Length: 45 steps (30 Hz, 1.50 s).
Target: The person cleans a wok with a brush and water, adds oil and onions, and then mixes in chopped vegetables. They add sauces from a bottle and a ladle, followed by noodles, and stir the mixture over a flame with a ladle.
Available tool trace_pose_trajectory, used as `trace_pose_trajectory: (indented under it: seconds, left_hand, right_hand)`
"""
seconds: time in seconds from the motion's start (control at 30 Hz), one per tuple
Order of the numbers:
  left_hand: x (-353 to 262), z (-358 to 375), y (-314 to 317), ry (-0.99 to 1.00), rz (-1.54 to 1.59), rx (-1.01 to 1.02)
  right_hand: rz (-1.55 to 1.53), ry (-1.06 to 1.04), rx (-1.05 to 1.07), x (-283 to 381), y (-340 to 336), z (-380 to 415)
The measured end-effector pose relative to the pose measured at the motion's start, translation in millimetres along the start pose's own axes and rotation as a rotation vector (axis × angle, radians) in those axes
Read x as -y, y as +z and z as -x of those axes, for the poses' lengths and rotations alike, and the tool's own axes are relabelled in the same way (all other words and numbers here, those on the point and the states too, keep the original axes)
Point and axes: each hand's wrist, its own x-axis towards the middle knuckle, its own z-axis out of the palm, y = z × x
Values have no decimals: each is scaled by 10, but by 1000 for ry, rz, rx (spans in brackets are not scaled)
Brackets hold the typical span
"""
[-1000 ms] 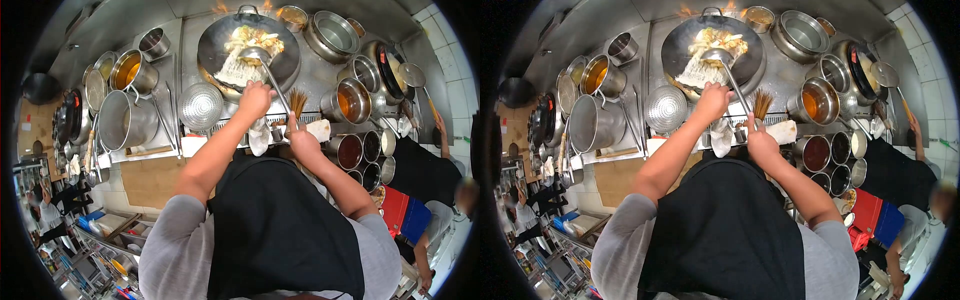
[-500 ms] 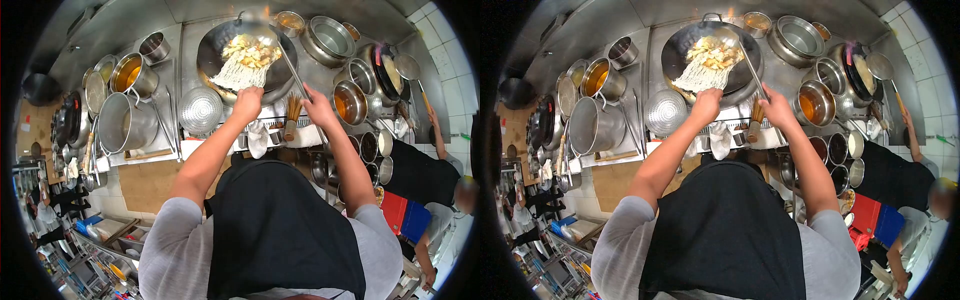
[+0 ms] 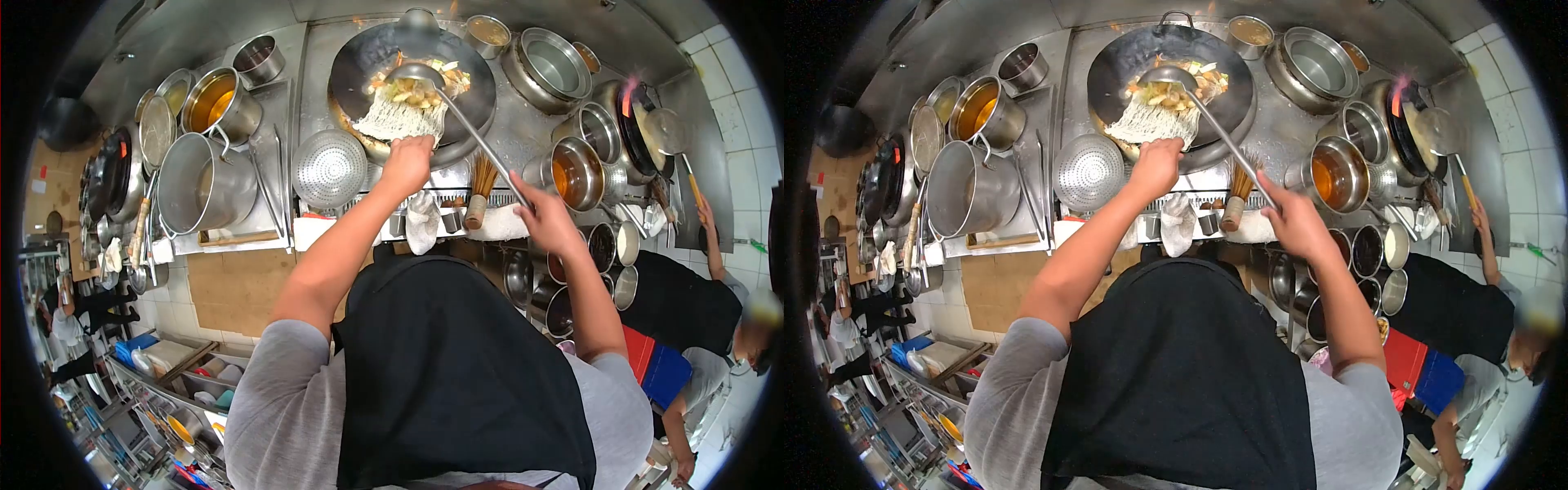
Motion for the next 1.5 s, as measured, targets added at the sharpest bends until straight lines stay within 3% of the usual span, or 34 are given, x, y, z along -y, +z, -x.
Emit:
trace_pose_trajectory:
  seconds: [0.17,0.23,0.37,0.53,0.6,0.67,0.73,0.87,1.0,1.07,1.13,1.27,1.33,1.37,1.4,1.47,1.5]
  left_hand:
    - [2,-24,-4,40,50,6]
    - [30,-58,4,32,62,34]
    - [21,-68,21,3,83,31]
    - [33,-63,59,-7,99,-2]
    - [43,-80,62,-4,92,0]
    - [26,-62,55,-4,90,0]
    - [31,-60,43,2,101,-6]
    - [87,-91,35,23,111,-34]
    - [81,-74,69,17,125,-30]
    - [79,-66,18,22,83,60]
    - [96,-89,-21,37,101,48]
    - [76,-80,7,18,128,67]
    - [116,-92,6,34,127,62]
    - [124,-94,-14,33,139,74]
    - [127,-97,-28,38,136,72]
    - [128,-71,-19,48,148,49]
    - [128,-56,-3,48,150,51]
  right_hand:
    - [-19,99,43,-90,312,54]
    - [45,-33,-35,-100,343,-34]
    - [51,-72,-142,123,419,206]
    - [-43,-18,-69,217,423,152]
    - [216,112,114,223,506,-44]
    - [232,38,95,2,722,-243]
    - [303,164,145,73,805,-415]
    - [304,49,112,-54,1013,-195]
    - [342,71,115,-33,1128,-297]
    - [363,94,121,-22,1345,-375]
    - [289,115,137,179,1208,-281]
    - [242,131,84,-323,1301,-429]
    - [239,90,13,-99,1317,-495]
    - [161,217,146,70,1113,-473]
    - [160,215,140,-5,1028,-493]
    - [-155,98,56,-271,787,-500]
    - [-155,101,57,-285,763,-452]
